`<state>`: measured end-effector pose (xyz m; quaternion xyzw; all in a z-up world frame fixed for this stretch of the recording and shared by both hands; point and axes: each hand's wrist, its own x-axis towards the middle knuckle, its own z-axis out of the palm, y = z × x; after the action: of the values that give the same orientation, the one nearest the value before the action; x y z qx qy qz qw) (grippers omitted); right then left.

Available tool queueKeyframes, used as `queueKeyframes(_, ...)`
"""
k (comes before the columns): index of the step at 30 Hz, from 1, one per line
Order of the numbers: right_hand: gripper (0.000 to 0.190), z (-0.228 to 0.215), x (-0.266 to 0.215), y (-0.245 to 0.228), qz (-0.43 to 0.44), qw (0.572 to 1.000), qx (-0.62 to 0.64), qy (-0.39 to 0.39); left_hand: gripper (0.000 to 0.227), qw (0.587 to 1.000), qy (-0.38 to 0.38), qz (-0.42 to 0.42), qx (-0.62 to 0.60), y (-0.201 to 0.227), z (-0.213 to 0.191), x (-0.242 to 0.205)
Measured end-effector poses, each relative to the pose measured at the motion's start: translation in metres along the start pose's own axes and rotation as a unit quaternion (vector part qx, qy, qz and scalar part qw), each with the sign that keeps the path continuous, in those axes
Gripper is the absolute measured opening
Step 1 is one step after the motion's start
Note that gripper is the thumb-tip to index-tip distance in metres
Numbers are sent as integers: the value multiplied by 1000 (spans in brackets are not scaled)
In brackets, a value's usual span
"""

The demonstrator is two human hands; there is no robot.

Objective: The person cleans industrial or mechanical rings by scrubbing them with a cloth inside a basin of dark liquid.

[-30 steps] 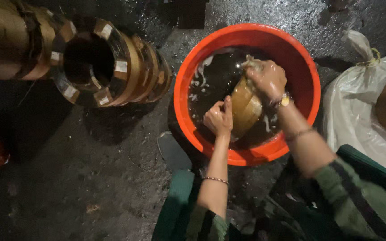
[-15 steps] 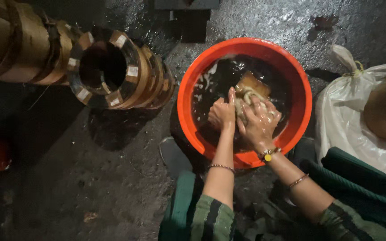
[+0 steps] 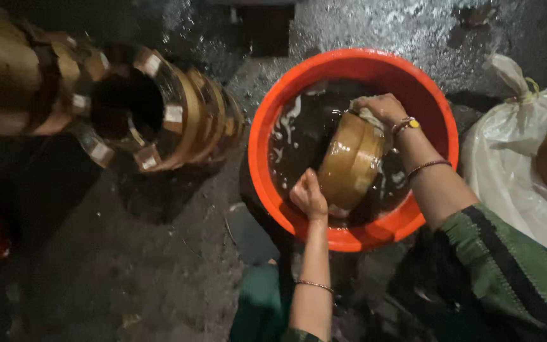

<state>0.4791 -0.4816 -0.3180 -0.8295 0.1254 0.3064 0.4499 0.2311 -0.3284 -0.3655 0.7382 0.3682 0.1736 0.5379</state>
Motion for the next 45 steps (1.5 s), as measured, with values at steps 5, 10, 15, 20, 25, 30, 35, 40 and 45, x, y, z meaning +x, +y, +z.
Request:
queueKeyframes(5, 50, -13, -39, -38, -140, 957, -249, 48, 49, 946, -81, -70, -307, -49, 18, -3)
queueKeyframes(10, 38, 31, -168, -32, -360, 827, -350, 253, 66, 987, -7, -145, -62, 39, 24, 1)
queueKeyframes(15, 59, 49, -253, -6, -460, 778, -336, 266, 80, 965, -8, -238, 113, 124, 4, 5)
queueKeyframes(20, 56, 45, -248, -5, -443, 789, -348, 243, 74, 976, -49, -64, 203, 116, -20, -13)
queueKeyframes(25, 48, 52, -182, -4, -261, 873, -359, 201, 66, 983, -40, 78, 161, 94, -10, -12)
queueKeyframes(30, 49, 32, -70, -16, -80, 934, -340, 77, 52, 985, -4, 95, 141, 77, -16, -26)
queueKeyframes(35, 58, 24, -1, 9, -46, 977, -193, -77, 41, 989, -1, 132, 67, 66, -22, -29)
queueKeyframes(40, 41, 4, 19, 4, -180, 962, 111, -173, 41, 991, -2, 121, 62, 54, -37, -17)
queueKeyframes(45, 44, -2, 18, 5, -363, 827, -427, -51, 39, 991, -11, 122, 49, 40, -58, -32)
